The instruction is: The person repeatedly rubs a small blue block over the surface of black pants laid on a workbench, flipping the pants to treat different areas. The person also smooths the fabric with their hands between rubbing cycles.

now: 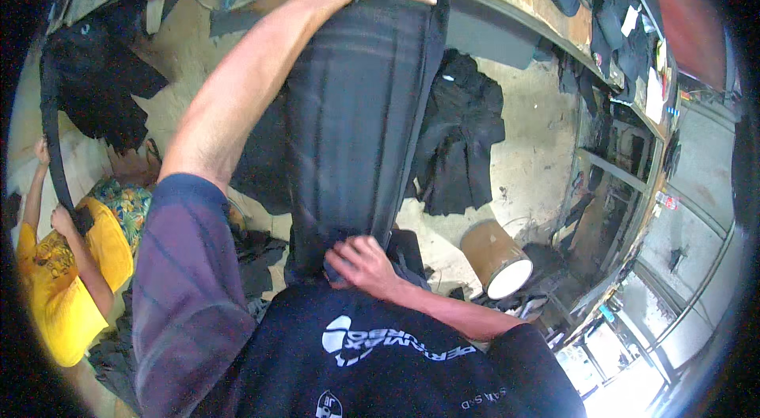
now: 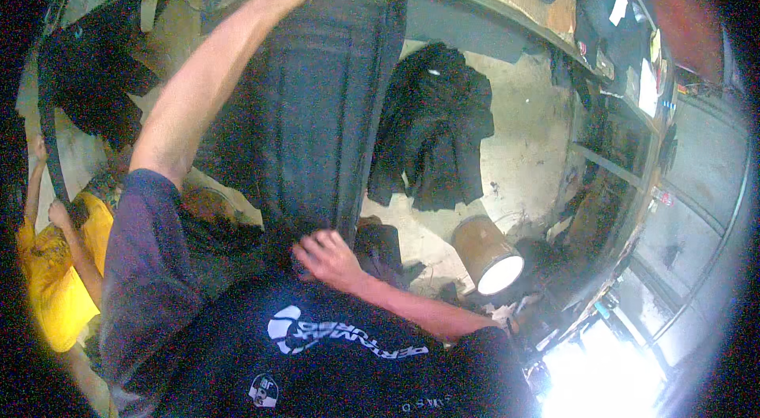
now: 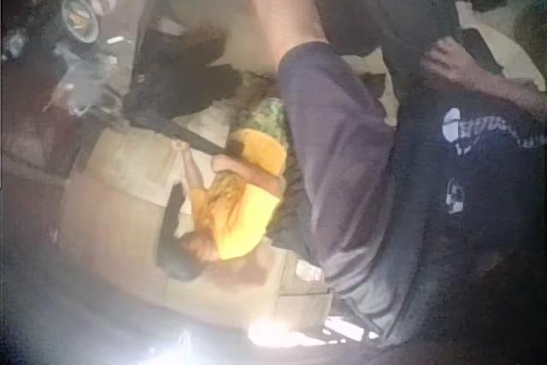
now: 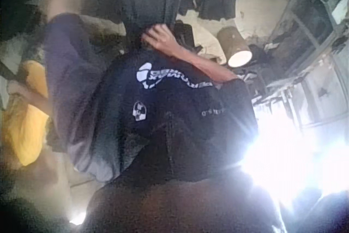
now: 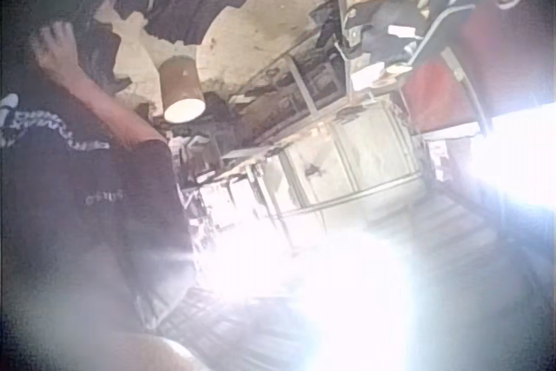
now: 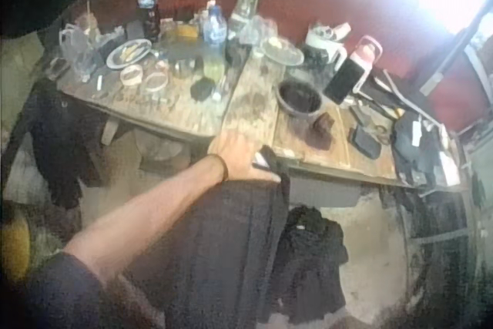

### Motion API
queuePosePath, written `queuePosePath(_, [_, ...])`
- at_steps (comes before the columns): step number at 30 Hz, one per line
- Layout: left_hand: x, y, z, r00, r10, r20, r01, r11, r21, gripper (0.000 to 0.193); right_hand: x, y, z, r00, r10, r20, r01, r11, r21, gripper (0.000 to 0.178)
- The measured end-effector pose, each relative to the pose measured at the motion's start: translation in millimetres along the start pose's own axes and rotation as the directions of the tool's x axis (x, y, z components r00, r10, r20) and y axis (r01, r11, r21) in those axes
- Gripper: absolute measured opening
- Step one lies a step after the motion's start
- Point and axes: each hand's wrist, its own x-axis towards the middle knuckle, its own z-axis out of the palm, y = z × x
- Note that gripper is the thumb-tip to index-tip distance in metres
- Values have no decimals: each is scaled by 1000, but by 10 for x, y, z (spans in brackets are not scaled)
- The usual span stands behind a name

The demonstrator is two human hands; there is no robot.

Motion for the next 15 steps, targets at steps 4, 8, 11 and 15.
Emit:
queuePosePath(4, [74,31,-19,998,29,-48,-32,998,-60,92,1211,942,-788,975,170,144,-150,979,-140,53])
queuePosePath(8, [165,5,34,1000,-13,-23,13,1000,20,96,1837,1263,-1000,950,203,-236,-263,929,-260,44])
queuePosePath(11, [157,22,73,999,-43,-8,43,999,6,94,573,346,-342,961,277,-13,-275,947,-165,46])
queuePosePath(15, [172,76,49,1000,-15,-21,12,988,-155,86,364,552,-421,994,73,85,-68,996,-63,38])
